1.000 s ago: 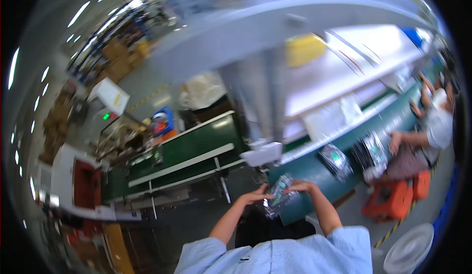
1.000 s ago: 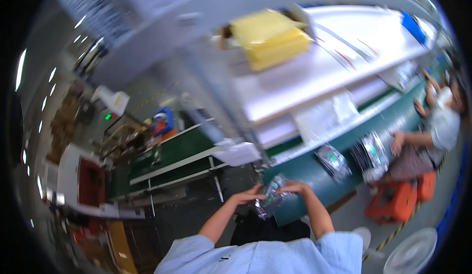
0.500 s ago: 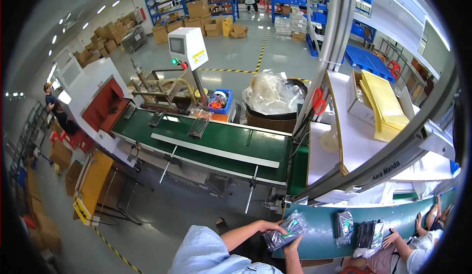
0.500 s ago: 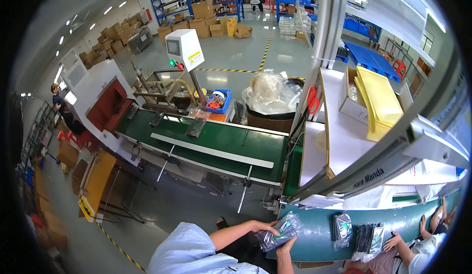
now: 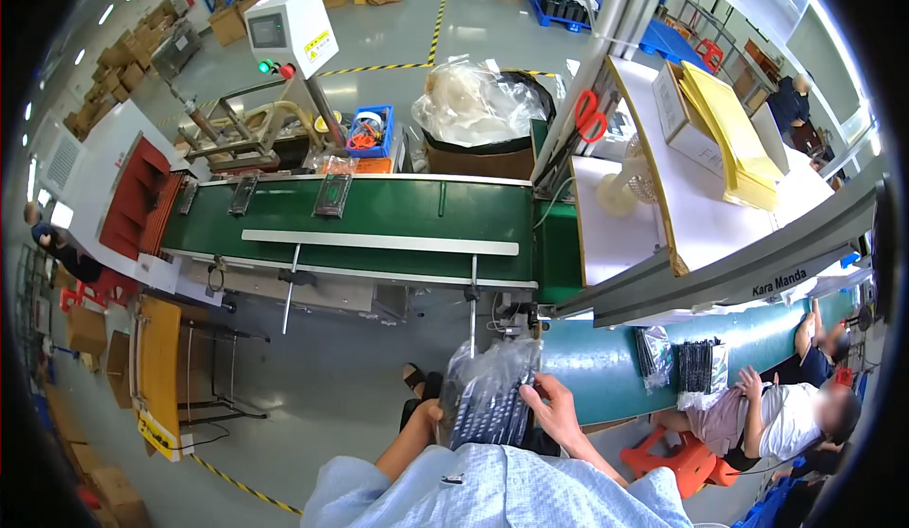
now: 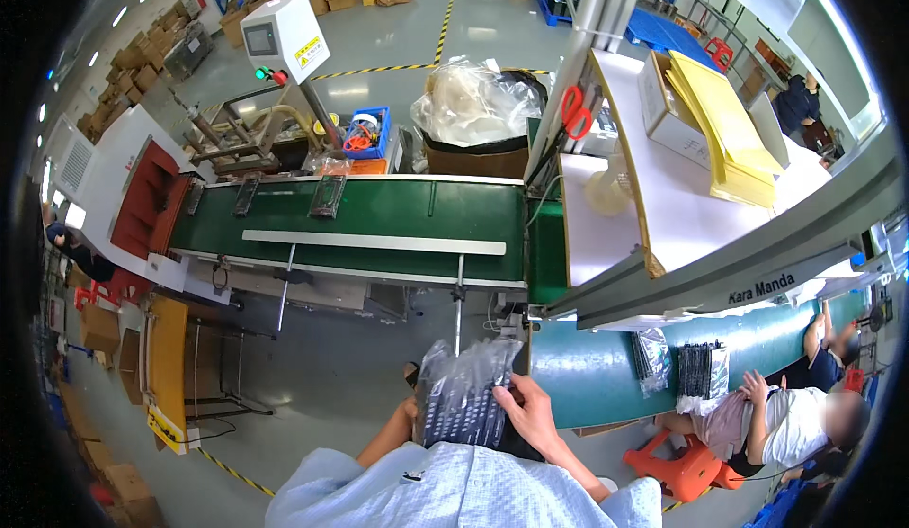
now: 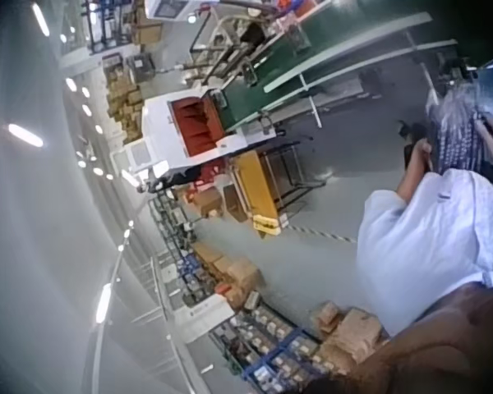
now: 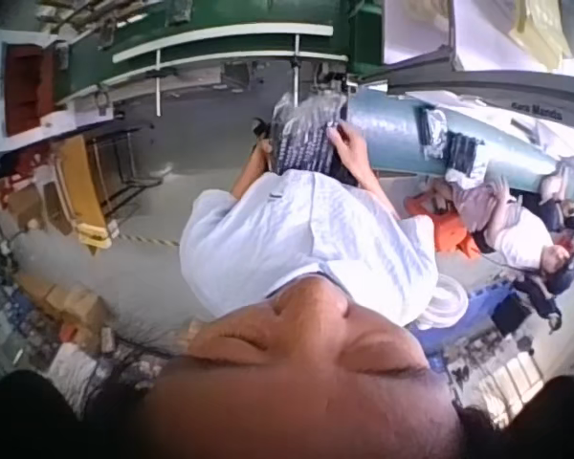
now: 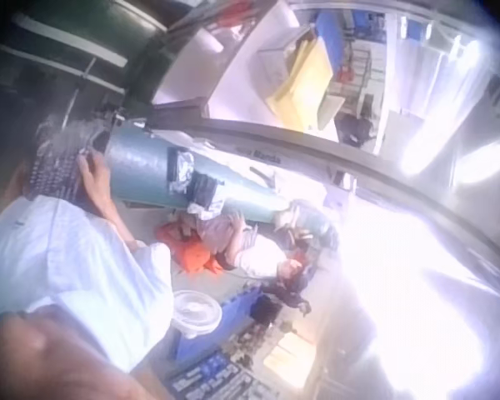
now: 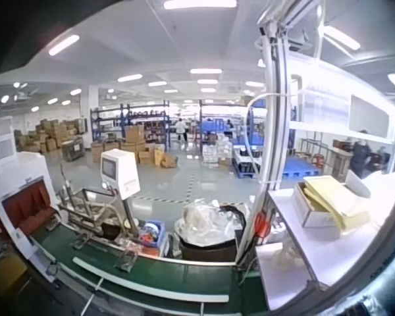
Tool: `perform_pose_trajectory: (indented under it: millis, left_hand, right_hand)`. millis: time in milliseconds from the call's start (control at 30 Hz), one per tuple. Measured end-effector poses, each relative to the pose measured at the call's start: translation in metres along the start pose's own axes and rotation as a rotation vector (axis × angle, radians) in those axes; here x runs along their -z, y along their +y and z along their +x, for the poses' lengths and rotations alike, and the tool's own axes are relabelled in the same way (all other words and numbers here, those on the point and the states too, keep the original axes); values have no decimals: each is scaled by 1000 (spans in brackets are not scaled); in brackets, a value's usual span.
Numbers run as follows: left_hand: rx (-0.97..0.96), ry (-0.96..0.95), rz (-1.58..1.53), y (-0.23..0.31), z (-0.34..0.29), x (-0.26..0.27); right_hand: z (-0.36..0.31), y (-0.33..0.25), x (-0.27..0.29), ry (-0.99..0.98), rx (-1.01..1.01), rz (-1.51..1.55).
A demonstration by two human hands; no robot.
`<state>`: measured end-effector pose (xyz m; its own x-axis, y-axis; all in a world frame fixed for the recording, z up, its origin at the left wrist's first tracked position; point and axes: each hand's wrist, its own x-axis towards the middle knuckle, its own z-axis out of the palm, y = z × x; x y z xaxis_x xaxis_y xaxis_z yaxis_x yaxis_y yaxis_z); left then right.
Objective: The person places small, individually wrapped electronic components onto a moving conveyor belt in a factory setting. The person repeatedly picks up items from a stack and positions them on the belt, which transports them to a downstream workstation where other workers are visible.
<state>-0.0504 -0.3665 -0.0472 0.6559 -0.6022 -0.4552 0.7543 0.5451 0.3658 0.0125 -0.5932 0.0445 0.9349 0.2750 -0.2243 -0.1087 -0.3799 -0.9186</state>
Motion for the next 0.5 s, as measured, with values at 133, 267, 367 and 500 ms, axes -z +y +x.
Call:
perform_pose_trajectory:
  millis: [133, 267, 367, 500]
  left_hand:
    - [-122, 62, -124, 4, -42, 26]
    - [-255, 120, -218, 15, -89, 57]
    - [-363, 175, -283, 20, -124, 81]
    - [-468, 220, -356, 33, -156, 110]
  right_hand:
    - [31, -47, -38, -80, 19, 19]
    - [63, -38, -86, -168, -62, 135]
    - [80, -59, -127, -207, -52, 89]
    - [98, -95, -172, -148, 111, -22]
